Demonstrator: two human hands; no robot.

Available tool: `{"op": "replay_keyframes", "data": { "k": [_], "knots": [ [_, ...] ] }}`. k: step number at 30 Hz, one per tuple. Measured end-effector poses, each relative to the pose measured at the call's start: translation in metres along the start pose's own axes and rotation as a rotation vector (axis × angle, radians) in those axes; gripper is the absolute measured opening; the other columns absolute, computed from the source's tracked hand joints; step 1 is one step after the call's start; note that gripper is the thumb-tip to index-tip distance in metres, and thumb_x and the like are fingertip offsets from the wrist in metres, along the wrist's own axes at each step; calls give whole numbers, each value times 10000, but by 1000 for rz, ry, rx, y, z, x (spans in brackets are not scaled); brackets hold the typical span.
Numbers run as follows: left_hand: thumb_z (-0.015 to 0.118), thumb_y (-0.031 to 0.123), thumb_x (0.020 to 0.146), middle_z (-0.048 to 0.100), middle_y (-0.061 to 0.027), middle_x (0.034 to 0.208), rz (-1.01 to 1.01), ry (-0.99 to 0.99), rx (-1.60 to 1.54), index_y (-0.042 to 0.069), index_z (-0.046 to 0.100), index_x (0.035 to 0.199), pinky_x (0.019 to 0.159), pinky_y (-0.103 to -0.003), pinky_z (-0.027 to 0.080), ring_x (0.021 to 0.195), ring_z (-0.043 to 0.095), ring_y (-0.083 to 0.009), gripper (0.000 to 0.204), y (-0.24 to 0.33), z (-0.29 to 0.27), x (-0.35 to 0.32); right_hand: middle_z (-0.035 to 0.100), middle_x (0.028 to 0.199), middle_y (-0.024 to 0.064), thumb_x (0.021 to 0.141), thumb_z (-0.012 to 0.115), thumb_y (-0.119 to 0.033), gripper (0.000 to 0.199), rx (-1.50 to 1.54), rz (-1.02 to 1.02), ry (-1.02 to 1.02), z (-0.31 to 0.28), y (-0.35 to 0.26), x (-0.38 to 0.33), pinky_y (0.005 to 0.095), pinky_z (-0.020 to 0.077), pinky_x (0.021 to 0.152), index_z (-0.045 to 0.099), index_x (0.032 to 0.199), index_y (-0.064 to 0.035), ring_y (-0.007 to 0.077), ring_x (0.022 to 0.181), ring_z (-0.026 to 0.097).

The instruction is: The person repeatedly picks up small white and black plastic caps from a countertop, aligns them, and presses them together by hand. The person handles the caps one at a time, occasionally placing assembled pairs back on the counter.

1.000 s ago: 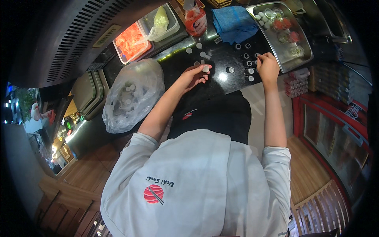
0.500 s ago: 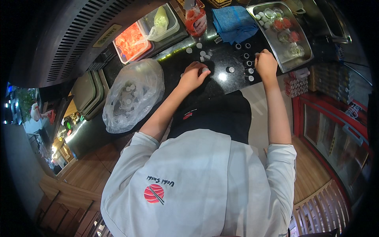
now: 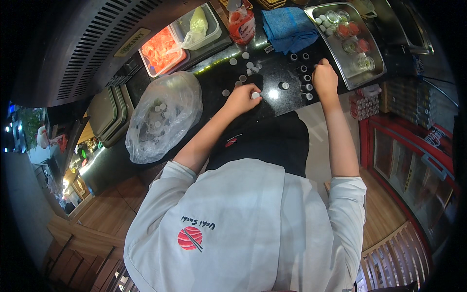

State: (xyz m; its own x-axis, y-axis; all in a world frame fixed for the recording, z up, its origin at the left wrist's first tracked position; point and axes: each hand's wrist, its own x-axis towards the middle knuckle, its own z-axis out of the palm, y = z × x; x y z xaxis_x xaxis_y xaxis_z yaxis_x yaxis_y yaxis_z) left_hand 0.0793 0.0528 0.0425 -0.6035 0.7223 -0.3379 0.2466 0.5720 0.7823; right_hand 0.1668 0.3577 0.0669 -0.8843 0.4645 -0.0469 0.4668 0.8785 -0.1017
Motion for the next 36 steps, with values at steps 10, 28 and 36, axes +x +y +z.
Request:
{"op": "replay_keyframes", "data": {
  "k": [10, 28, 36],
  "knots": [
    [736, 161, 942, 735, -120, 1036, -264, -204, -749, -43, 664, 1179, 853, -306, 595, 949, 731, -217, 321, -23, 10, 12, 645, 1115, 179, 870, 623, -65, 157, 47, 6, -3, 0, 0, -1, 460, 590, 851, 723, 898, 53, 355, 988, 698],
    [648, 97, 998, 700, -124, 1166, -276, -259, -898, -46, 614, 1299, 906, -299, 582, 1032, 704, -185, 335, -5, -11, 0, 674, 1082, 191, 876, 656, -84, 146, -30, -89, -9, 1, 7, 6, 459, 591, 822, 740, 841, 29, 372, 929, 710],
    [616, 71, 981, 675, -44, 1038, -324, -145, -1111, -18, 619, 1281, 790, -276, 557, 871, 643, -130, 313, -25, -39, -12, 667, 894, 132, 919, 682, -235, 236, 64, -110, 227, -19, -10, 0, 460, 568, 710, 725, 784, -47, 358, 787, 695]
  ]
}}
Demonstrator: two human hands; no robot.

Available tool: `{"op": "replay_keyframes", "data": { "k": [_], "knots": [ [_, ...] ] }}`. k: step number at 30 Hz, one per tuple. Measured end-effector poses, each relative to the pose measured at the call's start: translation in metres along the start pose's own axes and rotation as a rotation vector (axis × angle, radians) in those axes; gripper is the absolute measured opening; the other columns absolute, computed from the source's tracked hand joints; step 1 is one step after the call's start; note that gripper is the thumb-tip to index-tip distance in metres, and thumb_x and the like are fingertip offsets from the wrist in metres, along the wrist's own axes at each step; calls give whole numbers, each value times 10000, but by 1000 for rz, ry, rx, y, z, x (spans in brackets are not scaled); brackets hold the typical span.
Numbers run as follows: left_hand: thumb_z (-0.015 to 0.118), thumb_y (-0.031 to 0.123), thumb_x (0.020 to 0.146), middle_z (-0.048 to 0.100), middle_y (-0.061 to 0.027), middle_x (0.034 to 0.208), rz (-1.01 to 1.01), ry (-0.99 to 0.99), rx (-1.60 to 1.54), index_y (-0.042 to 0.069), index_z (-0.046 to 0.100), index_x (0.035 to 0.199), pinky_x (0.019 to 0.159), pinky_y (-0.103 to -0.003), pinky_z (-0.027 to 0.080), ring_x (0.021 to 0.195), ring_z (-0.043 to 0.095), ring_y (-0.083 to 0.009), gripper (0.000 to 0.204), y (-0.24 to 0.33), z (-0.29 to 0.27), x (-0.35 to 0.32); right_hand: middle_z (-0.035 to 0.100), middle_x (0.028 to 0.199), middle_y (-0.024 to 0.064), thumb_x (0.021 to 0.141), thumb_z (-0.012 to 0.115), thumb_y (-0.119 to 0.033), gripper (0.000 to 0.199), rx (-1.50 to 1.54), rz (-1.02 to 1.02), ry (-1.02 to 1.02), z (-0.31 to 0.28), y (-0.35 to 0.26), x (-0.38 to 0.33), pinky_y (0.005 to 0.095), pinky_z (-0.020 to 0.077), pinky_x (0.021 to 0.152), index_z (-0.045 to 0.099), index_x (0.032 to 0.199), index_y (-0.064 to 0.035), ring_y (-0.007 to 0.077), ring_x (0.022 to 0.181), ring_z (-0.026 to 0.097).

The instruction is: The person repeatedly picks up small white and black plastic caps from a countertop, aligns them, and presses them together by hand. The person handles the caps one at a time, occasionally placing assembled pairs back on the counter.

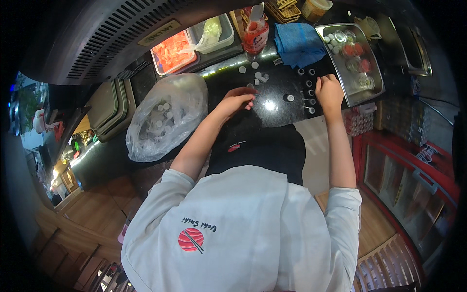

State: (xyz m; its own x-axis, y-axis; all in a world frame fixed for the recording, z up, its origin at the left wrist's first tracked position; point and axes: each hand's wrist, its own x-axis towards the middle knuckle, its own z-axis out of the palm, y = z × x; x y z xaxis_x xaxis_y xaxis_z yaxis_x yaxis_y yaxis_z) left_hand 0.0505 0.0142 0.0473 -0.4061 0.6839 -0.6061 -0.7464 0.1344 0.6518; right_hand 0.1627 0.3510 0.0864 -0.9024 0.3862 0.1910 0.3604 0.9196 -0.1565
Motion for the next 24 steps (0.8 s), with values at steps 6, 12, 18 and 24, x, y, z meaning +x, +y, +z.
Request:
{"op": "replay_keyframes", "data": {
  "k": [6, 12, 18, 24],
  "knots": [
    [594, 55, 979, 723, -122, 1128, 164, 215, 461, -29, 655, 1276, 802, -291, 570, 927, 690, -162, 314, 11, -21, 4, 687, 910, 118, 868, 703, -164, 107, 347, -217, -88, -7, -85, 5, 444, 572, 757, 760, 913, -85, 348, 847, 694],
    [616, 101, 1008, 731, -130, 1143, 155, 206, 332, -30, 603, 1343, 859, -290, 574, 1006, 725, -189, 360, 28, -11, -7, 646, 1127, 129, 862, 624, -78, 254, 189, -200, -367, 70, -129, 8, 446, 567, 902, 757, 1074, -113, 336, 1108, 646],
    [708, 155, 983, 719, -149, 1135, 97, 231, 115, -64, 620, 1301, 907, -292, 589, 1043, 723, -211, 396, 21, -18, -11, 624, 1206, 163, 919, 549, -94, 286, 129, -213, -580, 94, -132, 17, 457, 549, 953, 707, 1157, -109, 360, 1164, 619],
    [734, 191, 974, 714, -123, 1093, 115, 234, 48, -52, 646, 1263, 878, -284, 603, 985, 722, -191, 387, 8, -25, -6, 615, 1242, 178, 864, 629, -55, 281, 93, -195, -579, 88, -137, 14, 446, 541, 984, 672, 1141, -39, 365, 1199, 601]
  ]
}}
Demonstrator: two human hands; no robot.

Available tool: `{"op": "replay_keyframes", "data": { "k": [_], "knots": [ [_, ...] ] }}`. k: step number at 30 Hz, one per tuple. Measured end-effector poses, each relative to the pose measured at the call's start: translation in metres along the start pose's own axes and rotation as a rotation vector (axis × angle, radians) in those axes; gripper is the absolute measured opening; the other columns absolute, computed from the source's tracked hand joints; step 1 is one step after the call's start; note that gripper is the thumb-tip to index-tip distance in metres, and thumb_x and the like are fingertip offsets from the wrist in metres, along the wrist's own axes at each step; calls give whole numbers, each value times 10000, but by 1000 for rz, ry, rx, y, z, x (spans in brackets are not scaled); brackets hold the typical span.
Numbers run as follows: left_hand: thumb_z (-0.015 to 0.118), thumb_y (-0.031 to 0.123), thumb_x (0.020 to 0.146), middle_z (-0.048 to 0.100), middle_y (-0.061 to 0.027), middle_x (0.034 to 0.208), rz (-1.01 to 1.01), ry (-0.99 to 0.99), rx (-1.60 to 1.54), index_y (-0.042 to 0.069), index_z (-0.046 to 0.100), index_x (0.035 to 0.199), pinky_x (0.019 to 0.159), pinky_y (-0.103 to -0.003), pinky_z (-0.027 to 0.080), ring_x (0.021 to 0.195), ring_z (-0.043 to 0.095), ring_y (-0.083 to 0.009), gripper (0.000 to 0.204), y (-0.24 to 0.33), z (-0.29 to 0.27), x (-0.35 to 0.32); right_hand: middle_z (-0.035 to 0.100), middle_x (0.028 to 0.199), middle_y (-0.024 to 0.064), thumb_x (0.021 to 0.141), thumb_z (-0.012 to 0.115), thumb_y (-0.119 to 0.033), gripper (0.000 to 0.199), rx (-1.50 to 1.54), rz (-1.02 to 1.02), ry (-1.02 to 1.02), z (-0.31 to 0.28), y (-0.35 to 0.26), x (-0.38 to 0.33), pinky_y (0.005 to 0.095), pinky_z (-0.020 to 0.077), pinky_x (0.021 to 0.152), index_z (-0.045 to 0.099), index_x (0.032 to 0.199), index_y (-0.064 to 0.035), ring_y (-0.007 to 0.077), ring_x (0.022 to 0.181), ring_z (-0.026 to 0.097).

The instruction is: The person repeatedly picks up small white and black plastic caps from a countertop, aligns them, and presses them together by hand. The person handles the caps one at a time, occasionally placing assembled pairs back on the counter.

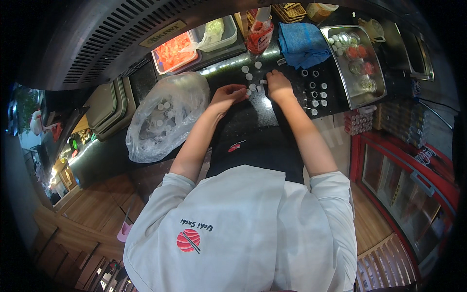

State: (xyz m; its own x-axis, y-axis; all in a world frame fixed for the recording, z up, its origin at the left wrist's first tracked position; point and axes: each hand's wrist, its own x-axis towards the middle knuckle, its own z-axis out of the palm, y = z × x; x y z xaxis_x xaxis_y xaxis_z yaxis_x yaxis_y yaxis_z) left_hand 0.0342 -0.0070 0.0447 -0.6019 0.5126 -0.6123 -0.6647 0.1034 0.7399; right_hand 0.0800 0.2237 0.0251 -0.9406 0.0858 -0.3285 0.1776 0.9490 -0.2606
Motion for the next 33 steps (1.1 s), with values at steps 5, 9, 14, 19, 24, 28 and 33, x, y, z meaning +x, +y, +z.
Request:
{"op": "replay_keyframes", "data": {
  "k": [5, 9, 14, 19, 24, 28, 33],
  "knots": [
    [677, 140, 1005, 699, -113, 1085, -4, 47, -76, -38, 644, 1268, 809, -271, 606, 916, 711, -169, 319, -4, 5, 2, 619, 1226, 188, 831, 662, -33, 316, 29, 50, 11, 2, -9, -7, 444, 561, 947, 648, 1146, -10, 364, 1202, 598],
    [606, 93, 1026, 668, -96, 1031, -37, 20, -121, -22, 617, 1305, 751, -269, 592, 839, 683, -152, 301, -10, -5, 5, 622, 1189, 208, 800, 673, -12, 321, 12, 6, 40, 19, -18, -30, 427, 581, 900, 658, 1120, -10, 369, 1181, 607],
    [557, 28, 964, 649, -107, 1047, 37, 90, 258, 1, 621, 1315, 716, -292, 584, 810, 677, -167, 358, -7, 2, 4, 606, 1201, 198, 793, 671, 11, 305, 81, -91, 76, 26, -20, -78, 418, 594, 878, 662, 1097, -12, 353, 1141, 619],
    [499, 7, 905, 630, -88, 1014, -12, 22, 238, 14, 627, 1312, 734, -306, 564, 849, 646, -175, 427, -10, -8, 18, 561, 1291, 136, 756, 692, 46, 427, 132, -237, 24, 25, -7, -118, 418, 572, 929, 662, 1174, -33, 316, 1192, 579],
    [506, 19, 897, 598, -57, 980, -170, -32, 16, 26, 611, 1329, 792, -313, 537, 883, 614, -166, 444, 7, -1, 20, 549, 1336, 117, 719, 723, 38, 553, 159, -406, 107, 22, 9, -144, 412, 521, 991, 651, 1262, -38, 300, 1207, 560],
    [496, 37, 919, 614, -63, 1003, -114, -52, 135, 32, 581, 1361, 813, -314, 532, 901, 616, -171, 450, 5, -1, 25, 549, 1353, 113, 756, 704, 17, 503, 169, -445, 102, 24, 14, -153, 404, 515, 994, 660, 1253, -42, 298, 1208, 563],
    [465, 47, 962, 641, -91, 1102, -10, -68, 345, 29, 558, 1373, 843, -321, 545, 993, 636, -185, 422, 3, 8, 26, 590, 1261, 111, 876, 600, -43, 347, 211, -437, 119, 42, 18, -159, 394, 525, 963, 675, 1215, -39, 295, 1174, 586]
  ]
}}
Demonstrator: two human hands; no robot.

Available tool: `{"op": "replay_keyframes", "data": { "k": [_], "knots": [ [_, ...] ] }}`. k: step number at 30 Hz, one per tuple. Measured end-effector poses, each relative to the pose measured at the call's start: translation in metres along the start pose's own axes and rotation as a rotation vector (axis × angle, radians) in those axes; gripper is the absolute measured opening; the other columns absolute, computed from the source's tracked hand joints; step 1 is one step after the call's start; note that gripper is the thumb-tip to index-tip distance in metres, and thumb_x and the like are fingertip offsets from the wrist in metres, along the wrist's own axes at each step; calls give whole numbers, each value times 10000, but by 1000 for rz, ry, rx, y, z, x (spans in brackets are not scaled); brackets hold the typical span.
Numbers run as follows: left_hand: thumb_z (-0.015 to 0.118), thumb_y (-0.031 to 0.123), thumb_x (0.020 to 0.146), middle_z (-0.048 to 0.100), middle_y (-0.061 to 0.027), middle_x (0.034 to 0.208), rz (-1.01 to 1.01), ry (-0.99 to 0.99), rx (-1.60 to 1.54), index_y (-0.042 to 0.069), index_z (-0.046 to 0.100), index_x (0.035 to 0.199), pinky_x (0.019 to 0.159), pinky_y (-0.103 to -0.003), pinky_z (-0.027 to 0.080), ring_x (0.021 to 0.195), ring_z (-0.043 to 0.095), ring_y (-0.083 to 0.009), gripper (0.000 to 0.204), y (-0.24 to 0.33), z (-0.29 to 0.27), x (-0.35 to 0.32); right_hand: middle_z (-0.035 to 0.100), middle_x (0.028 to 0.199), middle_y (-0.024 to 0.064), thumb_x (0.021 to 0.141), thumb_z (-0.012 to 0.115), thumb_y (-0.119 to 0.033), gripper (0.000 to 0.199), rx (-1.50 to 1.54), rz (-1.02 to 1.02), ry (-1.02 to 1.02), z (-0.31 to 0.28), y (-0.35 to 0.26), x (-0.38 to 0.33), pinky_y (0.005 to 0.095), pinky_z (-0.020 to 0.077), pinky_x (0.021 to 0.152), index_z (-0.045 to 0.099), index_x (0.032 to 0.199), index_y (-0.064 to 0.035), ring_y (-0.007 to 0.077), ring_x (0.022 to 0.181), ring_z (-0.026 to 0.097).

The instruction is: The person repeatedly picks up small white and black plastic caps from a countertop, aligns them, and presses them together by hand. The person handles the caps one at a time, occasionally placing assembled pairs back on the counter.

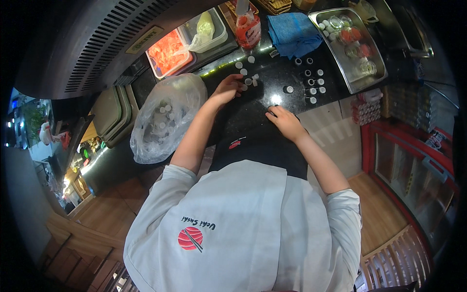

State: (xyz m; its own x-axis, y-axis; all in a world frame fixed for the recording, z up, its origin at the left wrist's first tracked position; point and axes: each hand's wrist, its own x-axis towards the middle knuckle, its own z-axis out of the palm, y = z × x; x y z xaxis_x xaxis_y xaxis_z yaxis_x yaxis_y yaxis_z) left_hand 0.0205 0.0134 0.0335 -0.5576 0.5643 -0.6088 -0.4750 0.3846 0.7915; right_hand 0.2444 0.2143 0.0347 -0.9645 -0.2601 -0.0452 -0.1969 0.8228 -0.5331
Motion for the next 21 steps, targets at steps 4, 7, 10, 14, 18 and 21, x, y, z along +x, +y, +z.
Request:
{"op": "replay_keyframes", "data": {
  "k": [4, 7, 10, 14, 18, 21],
  "knots": [
    [504, 38, 980, 639, -97, 1167, 29, -80, -84, 36, 526, 1409, 899, -328, 546, 1059, 639, -191, 430, 2, 5, -3, 611, 1151, 100, 891, 581, -62, 280, 44, 31, -95, 1, -1, -5, 395, 540, 913, 683, 1150, -33, 292, 1119, 605],
    [517, 55, 1020, 628, -106, 1192, 35, -169, -220, 24, 514, 1413, 931, -333, 545, 1058, 634, -197, 395, 2, 8, -5, 609, 1106, 105, 877, 582, -61, 246, 61, 34, -78, 0, -3, -8, 405, 545, 892, 680, 1099, -26, 296, 1088, 609],
    [542, 62, 1032, 620, -113, 1202, 64, -263, -357, 5, 505, 1419, 946, -331, 544, 1055, 631, -197, 393, 3, 8, -7, 610, 1101, 108, 870, 578, -54, 229, 73, 34, -64, -1, -4, -8, 404, 546, 888, 679, 1073, -21, 298, 1094, 611],
    [575, 41, 1009, 615, -117, 1195, 42, -336, -501, -13, 498, 1435, 941, -315, 538, 1052, 628, -182, 436, 16, 12, -15, 613, 1096, 112, 857, 584, -24, 256, 94, 30, -67, -6, -3, -9, 410, 544, 885, 682, 1093, -18, 308, 1086, 617],
    [586, 39, 992, 617, -92, 1201, 70, -375, -414, 2, 507, 1451, 926, -315, 524, 1062, 616, -172, 467, 18, 11, -15, 625, 1046, 123, 834, 609, 7, 266, 160, 53, -21, -4, -1, -7, 424, 541, 874, 694, 1085, -16, 325, 1049, 629],
    [602, 69, 995, 638, -77, 1157, 38, -350, -366, 18, 522, 1449, 893, -308, 529, 1015, 628, -167, 463, 17, 11, -13, 660, 983, 132, 830, 642, 26, 217, 232, 87, 78, -2, 1, -4, 419, 550, 842, 714, 1031, -11, 333, 973, 660]
  ]
}}
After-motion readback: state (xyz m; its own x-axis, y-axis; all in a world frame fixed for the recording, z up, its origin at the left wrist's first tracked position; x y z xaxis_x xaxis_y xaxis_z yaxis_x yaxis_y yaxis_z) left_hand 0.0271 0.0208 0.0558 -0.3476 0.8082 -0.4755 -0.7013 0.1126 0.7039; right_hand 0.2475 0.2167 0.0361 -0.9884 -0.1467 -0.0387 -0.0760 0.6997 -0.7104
